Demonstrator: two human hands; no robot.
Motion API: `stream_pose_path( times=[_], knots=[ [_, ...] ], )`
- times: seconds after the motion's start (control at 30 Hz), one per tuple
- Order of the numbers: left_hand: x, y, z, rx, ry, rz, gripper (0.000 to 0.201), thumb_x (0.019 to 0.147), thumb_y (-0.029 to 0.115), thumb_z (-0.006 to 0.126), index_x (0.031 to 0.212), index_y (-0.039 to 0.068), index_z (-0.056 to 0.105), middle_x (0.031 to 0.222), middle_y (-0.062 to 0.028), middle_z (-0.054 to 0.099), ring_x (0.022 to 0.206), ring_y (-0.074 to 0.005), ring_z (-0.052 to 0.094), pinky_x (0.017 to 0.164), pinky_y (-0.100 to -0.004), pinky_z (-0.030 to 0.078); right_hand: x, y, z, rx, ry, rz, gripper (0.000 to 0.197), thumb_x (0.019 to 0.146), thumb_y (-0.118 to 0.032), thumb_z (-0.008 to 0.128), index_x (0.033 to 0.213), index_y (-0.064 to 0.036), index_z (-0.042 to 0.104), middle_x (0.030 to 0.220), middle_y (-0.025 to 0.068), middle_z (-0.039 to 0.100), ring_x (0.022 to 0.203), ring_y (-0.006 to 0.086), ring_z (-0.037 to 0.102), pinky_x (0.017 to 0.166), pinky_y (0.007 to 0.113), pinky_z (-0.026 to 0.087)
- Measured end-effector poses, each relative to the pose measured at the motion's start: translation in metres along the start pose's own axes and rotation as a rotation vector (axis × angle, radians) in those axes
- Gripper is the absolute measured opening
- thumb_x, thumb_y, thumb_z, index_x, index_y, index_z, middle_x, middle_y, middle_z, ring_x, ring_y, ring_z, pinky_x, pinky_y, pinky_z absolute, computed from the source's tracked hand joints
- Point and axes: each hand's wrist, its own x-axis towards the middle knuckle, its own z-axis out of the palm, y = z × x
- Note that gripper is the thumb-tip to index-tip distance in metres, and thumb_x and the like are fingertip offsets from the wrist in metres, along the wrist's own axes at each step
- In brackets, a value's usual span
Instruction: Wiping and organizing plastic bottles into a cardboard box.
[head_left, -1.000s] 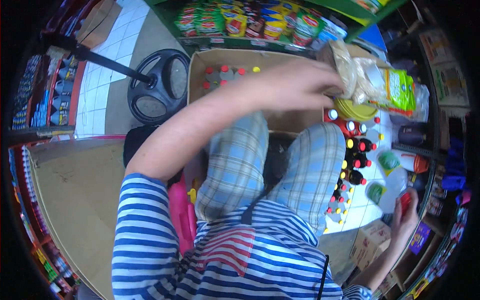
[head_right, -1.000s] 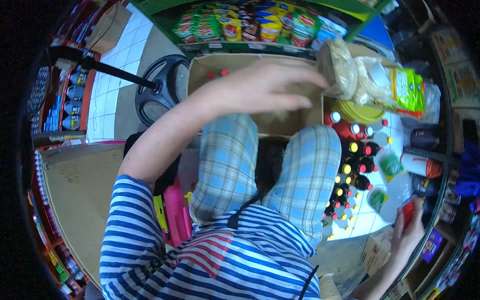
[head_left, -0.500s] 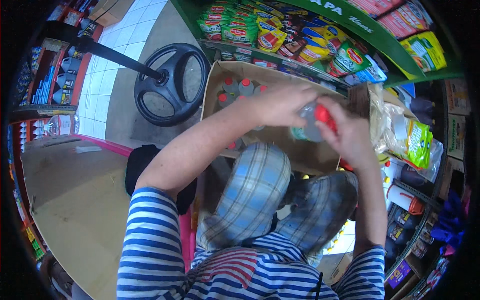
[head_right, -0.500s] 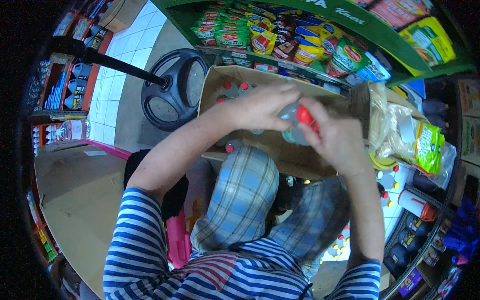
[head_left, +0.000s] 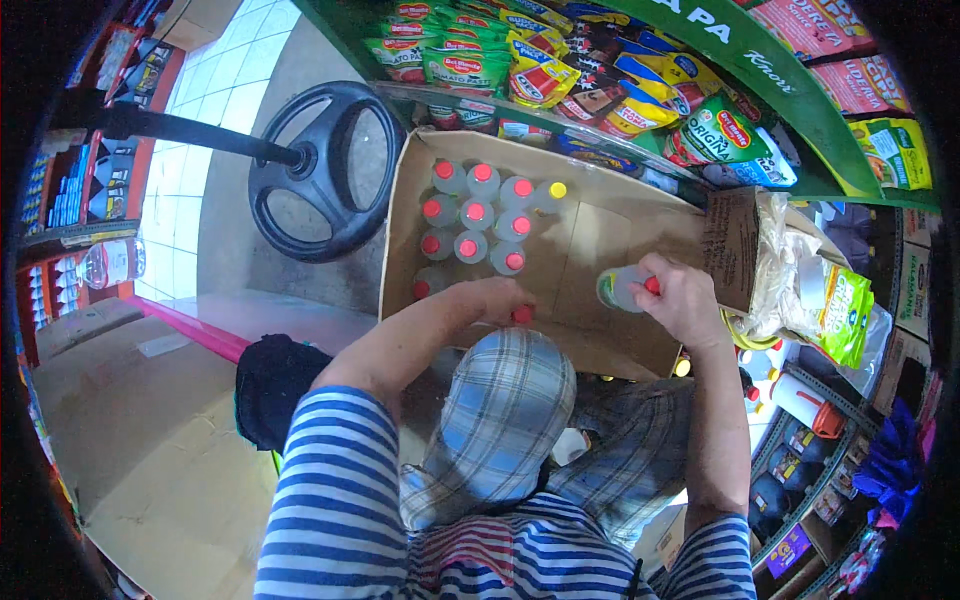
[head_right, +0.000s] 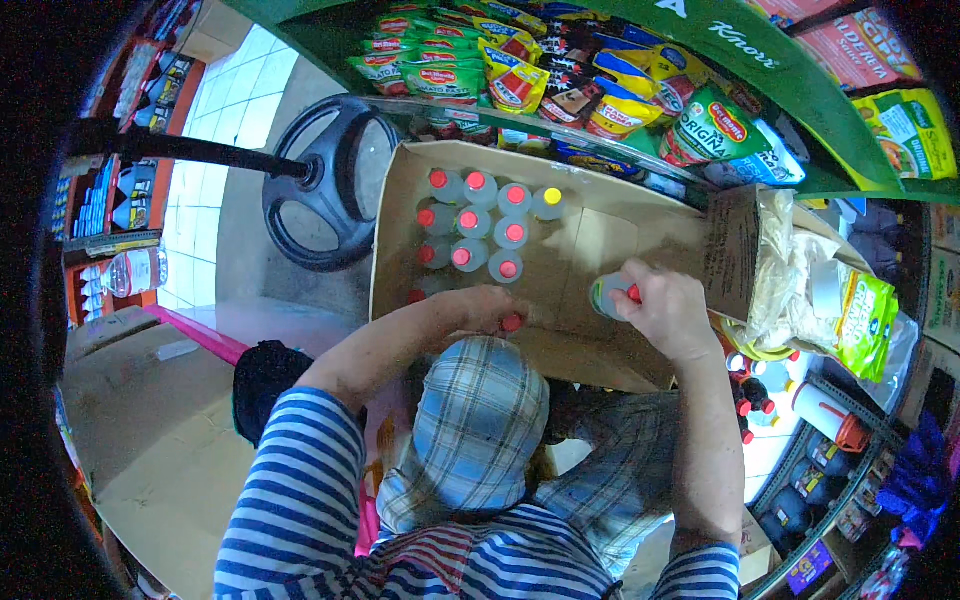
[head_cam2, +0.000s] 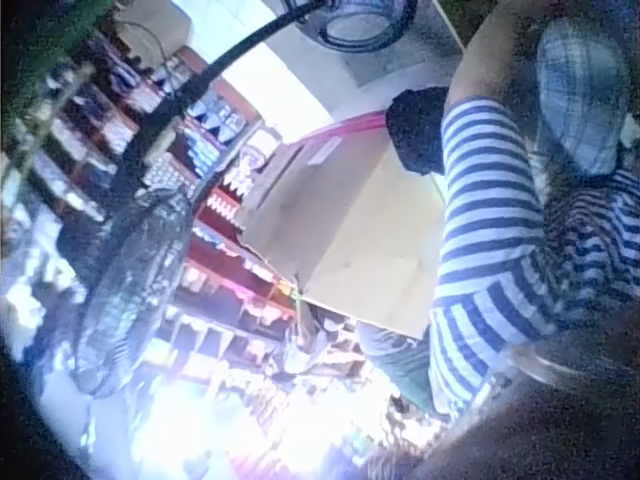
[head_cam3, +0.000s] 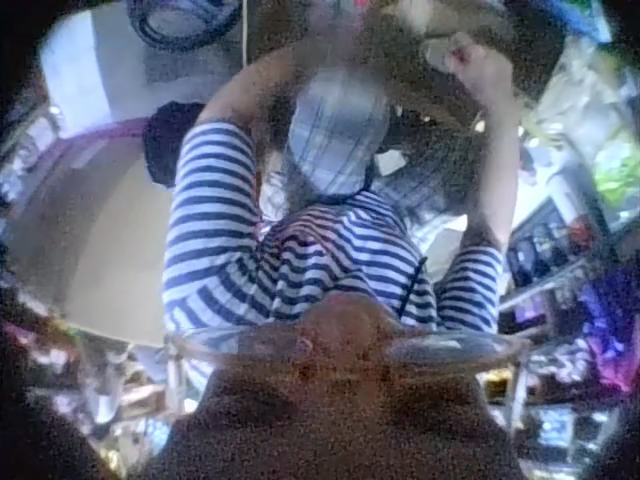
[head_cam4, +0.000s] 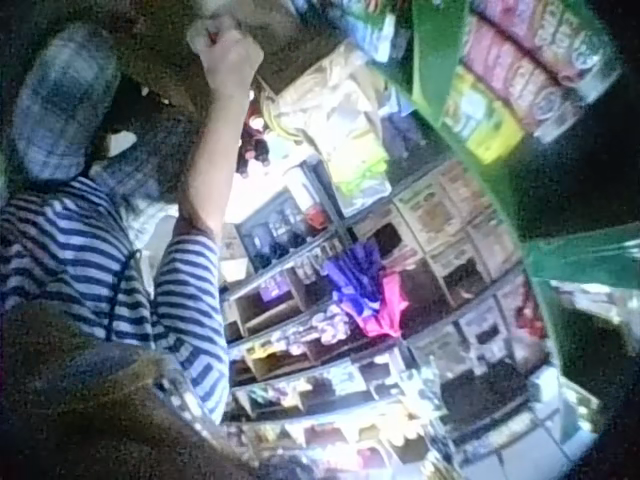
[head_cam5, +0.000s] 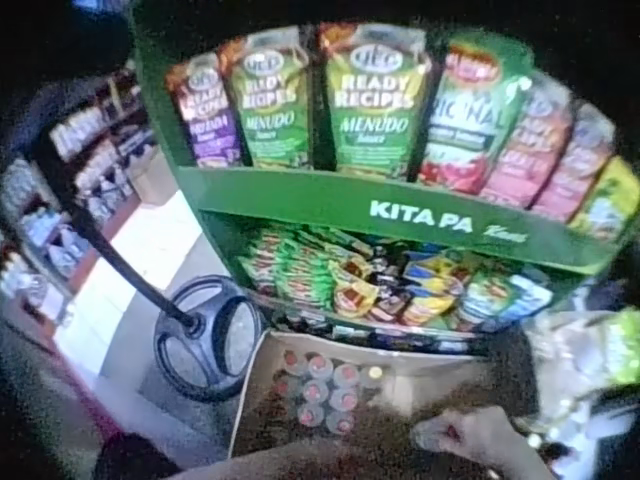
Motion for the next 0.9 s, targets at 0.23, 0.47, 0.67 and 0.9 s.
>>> stream_pose_path(
  times=[0.23,0.47,0.67,0.9],
  knots=[
    [0.024,-0.091,0.067,0.383,0.007,0.062,0.035,0.071,0.012,0.060,0.106,0.012,0.055,0.104,-0.0115,0.060,0.094,-0.0317,0.059,0.080,-0.0416,0.048,0.014,-0.006,0.011,0.155,-0.086,0.000,0.027,0.074,-0.032,0.061,0.085,-0.0079,0.055,0.073,0.0155,0.062,0.070,0.0336,0.061,0.064,0.044,0.047],
    [0.014,-0.089,0.042,0.420,-0.024,0.105,0.032,0.077,0.014,0.053,0.109,0.010,0.053,0.117,-0.0081,0.052,0.105,-0.0282,0.054,0.084,-0.0391,0.047,0.017,-0.004,0.008,0.218,-0.221,0.013,0.030,0.074,-0.032,0.062,0.090,-0.0078,0.055,0.076,0.0153,0.062,0.074,0.0335,0.061,0.068,0.044,0.047],
    [-0.002,-0.088,0.020,0.490,-0.124,0.078,0.032,0.075,0.014,0.055,0.107,0.010,0.053,0.115,-0.0084,0.053,0.107,-0.0278,0.052,0.084,-0.0387,0.047,0.019,0.002,0.016,0.228,-0.213,0.049,0.031,0.074,-0.032,0.062,0.092,-0.0073,0.055,0.081,0.0155,0.062,0.077,0.0337,0.061,0.070,0.043,0.047],
    [-0.004,-0.082,0.014,0.468,-0.165,-0.114,0.033,0.075,0.014,0.058,0.107,0.010,0.052,0.111,-0.0093,0.055,0.109,-0.0266,0.050,0.084,-0.0384,0.047,0.043,-0.005,0.087,0.085,-0.435,0.211,0.041,0.079,-0.034,0.059,0.108,-0.0074,0.050,0.094,0.0163,0.062,0.090,0.0304,0.060,0.077,0.042,0.048]
  ],
)
